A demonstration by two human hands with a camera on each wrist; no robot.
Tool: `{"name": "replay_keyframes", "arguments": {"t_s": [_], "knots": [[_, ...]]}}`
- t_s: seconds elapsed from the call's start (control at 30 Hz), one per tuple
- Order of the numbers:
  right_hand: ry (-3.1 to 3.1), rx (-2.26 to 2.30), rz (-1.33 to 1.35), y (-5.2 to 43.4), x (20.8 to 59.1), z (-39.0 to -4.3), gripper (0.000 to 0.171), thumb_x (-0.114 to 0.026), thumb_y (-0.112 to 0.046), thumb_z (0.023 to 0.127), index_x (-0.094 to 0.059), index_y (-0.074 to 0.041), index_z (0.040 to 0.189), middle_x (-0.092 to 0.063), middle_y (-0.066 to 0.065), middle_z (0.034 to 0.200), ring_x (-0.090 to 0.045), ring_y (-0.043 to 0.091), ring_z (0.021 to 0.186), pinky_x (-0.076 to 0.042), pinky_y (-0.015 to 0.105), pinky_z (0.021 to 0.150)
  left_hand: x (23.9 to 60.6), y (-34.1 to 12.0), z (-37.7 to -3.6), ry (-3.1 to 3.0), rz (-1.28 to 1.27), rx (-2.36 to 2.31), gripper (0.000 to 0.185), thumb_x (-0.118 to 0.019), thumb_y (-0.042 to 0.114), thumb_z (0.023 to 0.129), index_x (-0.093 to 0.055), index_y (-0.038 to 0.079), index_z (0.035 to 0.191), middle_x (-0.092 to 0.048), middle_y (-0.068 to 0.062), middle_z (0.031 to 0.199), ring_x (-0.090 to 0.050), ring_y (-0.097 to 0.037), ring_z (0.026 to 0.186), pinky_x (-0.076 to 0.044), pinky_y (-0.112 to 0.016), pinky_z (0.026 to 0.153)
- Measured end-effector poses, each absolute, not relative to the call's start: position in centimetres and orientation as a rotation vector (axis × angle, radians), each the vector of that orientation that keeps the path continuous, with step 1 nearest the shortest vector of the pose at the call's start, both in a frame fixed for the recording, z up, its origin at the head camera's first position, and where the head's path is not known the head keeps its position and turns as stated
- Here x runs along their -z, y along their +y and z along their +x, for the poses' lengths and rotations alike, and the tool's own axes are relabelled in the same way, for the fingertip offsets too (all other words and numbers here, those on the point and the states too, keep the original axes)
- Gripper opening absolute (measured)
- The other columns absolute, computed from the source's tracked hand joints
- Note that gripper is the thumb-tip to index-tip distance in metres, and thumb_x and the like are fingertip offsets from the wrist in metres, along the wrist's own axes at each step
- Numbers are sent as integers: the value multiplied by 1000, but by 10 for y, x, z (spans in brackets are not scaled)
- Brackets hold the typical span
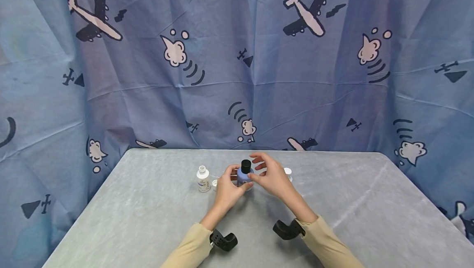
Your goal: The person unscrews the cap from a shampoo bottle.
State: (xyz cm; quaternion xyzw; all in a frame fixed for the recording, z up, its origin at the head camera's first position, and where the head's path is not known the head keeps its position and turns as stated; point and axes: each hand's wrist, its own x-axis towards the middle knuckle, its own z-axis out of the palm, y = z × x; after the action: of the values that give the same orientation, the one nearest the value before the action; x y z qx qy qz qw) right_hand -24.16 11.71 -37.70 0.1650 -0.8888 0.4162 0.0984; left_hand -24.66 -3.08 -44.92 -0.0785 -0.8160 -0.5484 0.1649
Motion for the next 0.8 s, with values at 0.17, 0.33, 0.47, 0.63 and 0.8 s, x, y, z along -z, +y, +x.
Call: {"name": "replay_keyframes", "arguments": {"t_s": [0.17,0.33,0.47,0.63,0.8], "knots": [[-2621,-1261,474,116,376,-244,54,-77,-10,79,-56,-9,128,-64,15,114,-66,29,97,-57,39,79,446,-29,-245,-2294,-199,1586,52,-83,22,70,-60,11,116,-70,-12,102,-67,-24,89,-53,-38,82],[-2615,-1288,475,116,375,-246,51,-77,-10,79,-57,-9,126,-65,14,112,-66,30,97,-57,37,79,446,-30,-244,-2297,-219,1571,51,-83,23,71,-61,12,115,-70,-10,101,-66,-24,91,-53,-37,81],[-2620,-1294,468,116,375,-246,47,-77,-12,79,-59,-9,123,-65,13,109,-66,30,95,-57,36,77,446,-30,-244,-2299,-248,1539,52,-84,24,70,-61,10,115,-70,-9,101,-66,-24,90,-53,-39,80],[-2629,-1286,432,114,375,-246,42,-78,-17,80,-63,-13,119,-67,10,106,-67,26,92,-56,36,73,445,-31,-244,-2304,-255,1513,52,-84,23,70,-62,10,115,-70,-10,103,-66,-25,92,-53,-42,82],[-2621,-1310,389,113,376,-248,38,-78,-19,79,-66,-13,115,-69,8,107,-67,23,90,-56,33,71,444,-31,-243,-2318,-243,1484,52,-84,23,70,-62,12,115,-69,-8,104,-66,-23,93,-53,-38,81]]}}
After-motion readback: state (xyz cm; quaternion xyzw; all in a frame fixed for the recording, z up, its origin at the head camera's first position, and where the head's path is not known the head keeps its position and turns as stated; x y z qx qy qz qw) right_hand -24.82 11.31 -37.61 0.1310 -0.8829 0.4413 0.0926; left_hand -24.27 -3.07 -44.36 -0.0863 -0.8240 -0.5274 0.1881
